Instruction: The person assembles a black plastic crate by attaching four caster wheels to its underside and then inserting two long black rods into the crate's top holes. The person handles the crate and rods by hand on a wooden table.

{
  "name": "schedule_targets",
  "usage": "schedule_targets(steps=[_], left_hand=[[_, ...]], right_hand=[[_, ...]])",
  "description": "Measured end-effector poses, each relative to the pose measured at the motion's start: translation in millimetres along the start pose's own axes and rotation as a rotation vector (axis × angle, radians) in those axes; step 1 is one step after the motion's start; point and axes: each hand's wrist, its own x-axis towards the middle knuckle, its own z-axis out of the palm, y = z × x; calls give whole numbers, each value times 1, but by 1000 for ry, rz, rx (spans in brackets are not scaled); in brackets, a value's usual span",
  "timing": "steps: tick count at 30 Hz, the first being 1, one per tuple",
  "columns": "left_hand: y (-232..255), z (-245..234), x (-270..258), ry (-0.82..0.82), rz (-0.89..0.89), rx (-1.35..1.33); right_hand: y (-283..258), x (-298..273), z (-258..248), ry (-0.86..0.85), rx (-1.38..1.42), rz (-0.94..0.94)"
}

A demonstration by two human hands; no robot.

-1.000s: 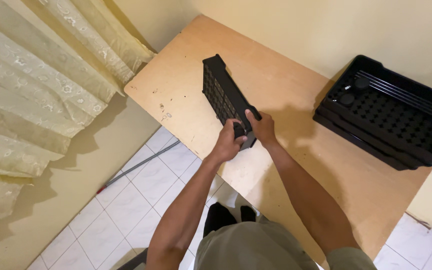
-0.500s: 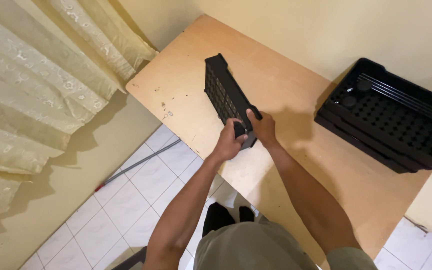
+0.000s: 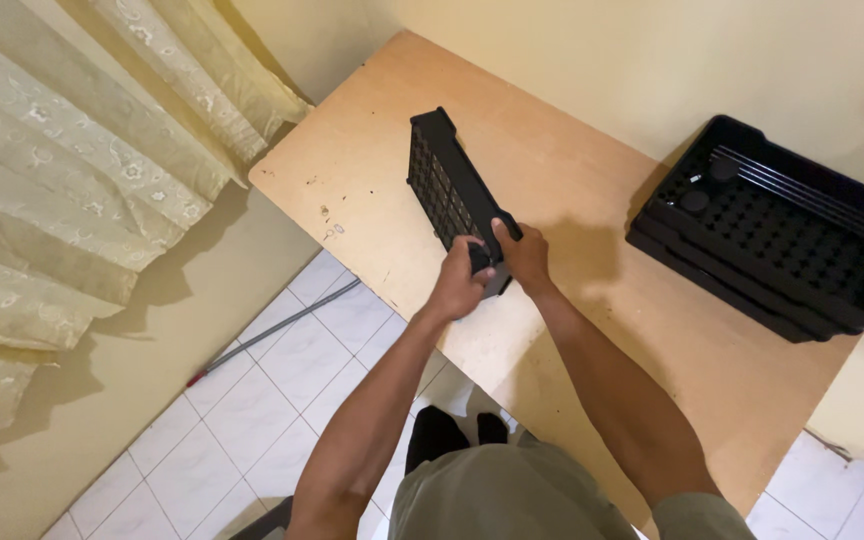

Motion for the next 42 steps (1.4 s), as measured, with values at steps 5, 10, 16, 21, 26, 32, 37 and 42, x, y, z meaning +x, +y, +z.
schedule_targets(steps=[5,10,16,21,26,32,37,42], left_hand=[[-2,-2,1,22,77,20],[-4,1,3,-44,-128,-8],[-3,-9,-5,12,185,66],[16,-22,-13,28,-13,-25],[19,-32,-20,24,-122,-159],[0,-46,-20,-37,-176,-465],[4,-53,-26,-50,-173,-190],[20,-67,-20,275,35,-47]], right_hand=[[-3,2,2,-15,33,7],[1,3,3,1,5,-22],[10,13,10,-47,3,-34],[20,26,28,29,42,26],[10,37,27,83,-14,-181],[-29,47,-1,-16,-7,-298],[-47,51,-22,-129,11,-344],[-60,50,-41,-237,54,-282]])
